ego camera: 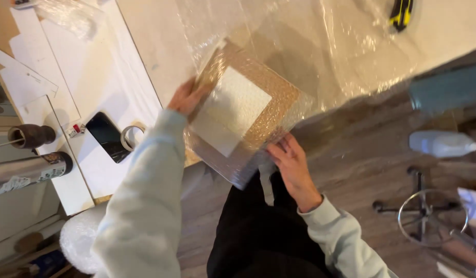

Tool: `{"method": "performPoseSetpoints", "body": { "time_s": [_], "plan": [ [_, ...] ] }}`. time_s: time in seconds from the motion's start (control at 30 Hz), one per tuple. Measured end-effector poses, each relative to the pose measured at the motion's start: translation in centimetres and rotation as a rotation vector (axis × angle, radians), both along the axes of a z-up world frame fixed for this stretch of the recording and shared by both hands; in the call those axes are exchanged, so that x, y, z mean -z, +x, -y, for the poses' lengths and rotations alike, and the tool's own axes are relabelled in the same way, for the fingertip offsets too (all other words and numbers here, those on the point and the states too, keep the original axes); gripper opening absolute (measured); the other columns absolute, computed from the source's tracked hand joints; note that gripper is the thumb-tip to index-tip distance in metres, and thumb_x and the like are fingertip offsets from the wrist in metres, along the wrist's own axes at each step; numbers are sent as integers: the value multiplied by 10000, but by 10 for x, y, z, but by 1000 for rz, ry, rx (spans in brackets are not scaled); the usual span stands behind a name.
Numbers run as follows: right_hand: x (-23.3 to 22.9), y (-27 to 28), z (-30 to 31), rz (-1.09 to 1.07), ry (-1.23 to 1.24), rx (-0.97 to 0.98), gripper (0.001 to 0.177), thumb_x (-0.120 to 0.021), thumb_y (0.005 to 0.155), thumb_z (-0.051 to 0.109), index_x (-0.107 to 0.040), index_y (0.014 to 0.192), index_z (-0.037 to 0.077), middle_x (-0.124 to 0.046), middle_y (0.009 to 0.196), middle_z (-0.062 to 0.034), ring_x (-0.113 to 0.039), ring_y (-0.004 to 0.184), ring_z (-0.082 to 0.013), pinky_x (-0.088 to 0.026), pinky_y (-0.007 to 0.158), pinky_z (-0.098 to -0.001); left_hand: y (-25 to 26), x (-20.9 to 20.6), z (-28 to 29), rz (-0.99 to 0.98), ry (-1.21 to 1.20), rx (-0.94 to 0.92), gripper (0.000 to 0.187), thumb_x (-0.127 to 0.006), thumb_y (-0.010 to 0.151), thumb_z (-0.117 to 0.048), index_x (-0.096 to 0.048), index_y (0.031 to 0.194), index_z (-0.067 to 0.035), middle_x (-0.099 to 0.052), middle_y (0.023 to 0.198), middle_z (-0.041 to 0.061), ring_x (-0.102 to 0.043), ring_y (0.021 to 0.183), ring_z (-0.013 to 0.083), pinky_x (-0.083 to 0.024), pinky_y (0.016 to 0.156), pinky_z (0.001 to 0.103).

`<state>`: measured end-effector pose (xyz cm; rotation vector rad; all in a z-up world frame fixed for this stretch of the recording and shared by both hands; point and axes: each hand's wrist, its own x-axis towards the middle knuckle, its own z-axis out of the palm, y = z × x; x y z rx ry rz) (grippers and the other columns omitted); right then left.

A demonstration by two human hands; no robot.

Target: Wrapping a framed picture in bubble wrap and securing it with tape.

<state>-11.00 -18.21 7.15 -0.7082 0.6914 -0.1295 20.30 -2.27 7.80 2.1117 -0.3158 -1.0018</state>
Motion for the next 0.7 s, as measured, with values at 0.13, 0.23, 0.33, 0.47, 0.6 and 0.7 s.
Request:
{"method": "performPoseSetpoints", "body": {
  "time_s": [0.13,0.23,0.33,0.47,0.6,0.7],
  "plan": [
    [16,-9,-31,27,72,95,589,-654,943,33,-462,1500,33,-579,1423,-73,-580,1276,-194,-482,1085,-367,15,28,39,304,183,283,759,-670,893,-565,-545,1398,-11,-681,1185,221,-668,1083,345,-511,973,419],
    [16,-12,-38,-21,147,129,602,-659,932,4,-458,1499,20,-578,1410,-88,-582,1268,-200,-472,1097,-378,10,50,49,526,69,447,586,-682,919,-502,-655,1244,-15,-635,1222,177,-671,1083,383,-519,947,484],
    [7,-10,-40,-28,194,144,586,-647,941,12,-454,1494,21,-573,1413,-78,-575,1275,-188,-457,1111,-359,0,49,55,500,136,413,578,-699,893,-498,-667,1228,-28,-586,1196,155,-668,1033,374,-539,939,459],
    [12,-7,-44,-29,196,165,563,-637,952,15,-462,1487,14,-574,1414,-72,-568,1293,-176,-451,1131,-336,-6,55,59,606,115,397,560,-720,888,-424,-641,1271,-24,-572,1177,157,-646,1055,353,-522,941,466],
    [22,-7,-44,-37,179,162,559,-648,948,18,-471,1478,10,-572,1408,-76,-566,1285,-181,-450,1128,-330,-19,61,57,693,118,357,543,-738,937,-384,-611,1348,-54,-578,1216,141,-608,1134,328,-496,1007,505],
    [44,-14,-44,-26,102,111,579,-678,927,30,-479,1470,1,-585,1411,-77,-572,1285,-174,-459,1107,-314,-36,72,59,1050,34,285,596,-795,909,-353,-592,1389,-65,-562,1303,157,-559,1211,358,-429,1037,566]
  ]
}}
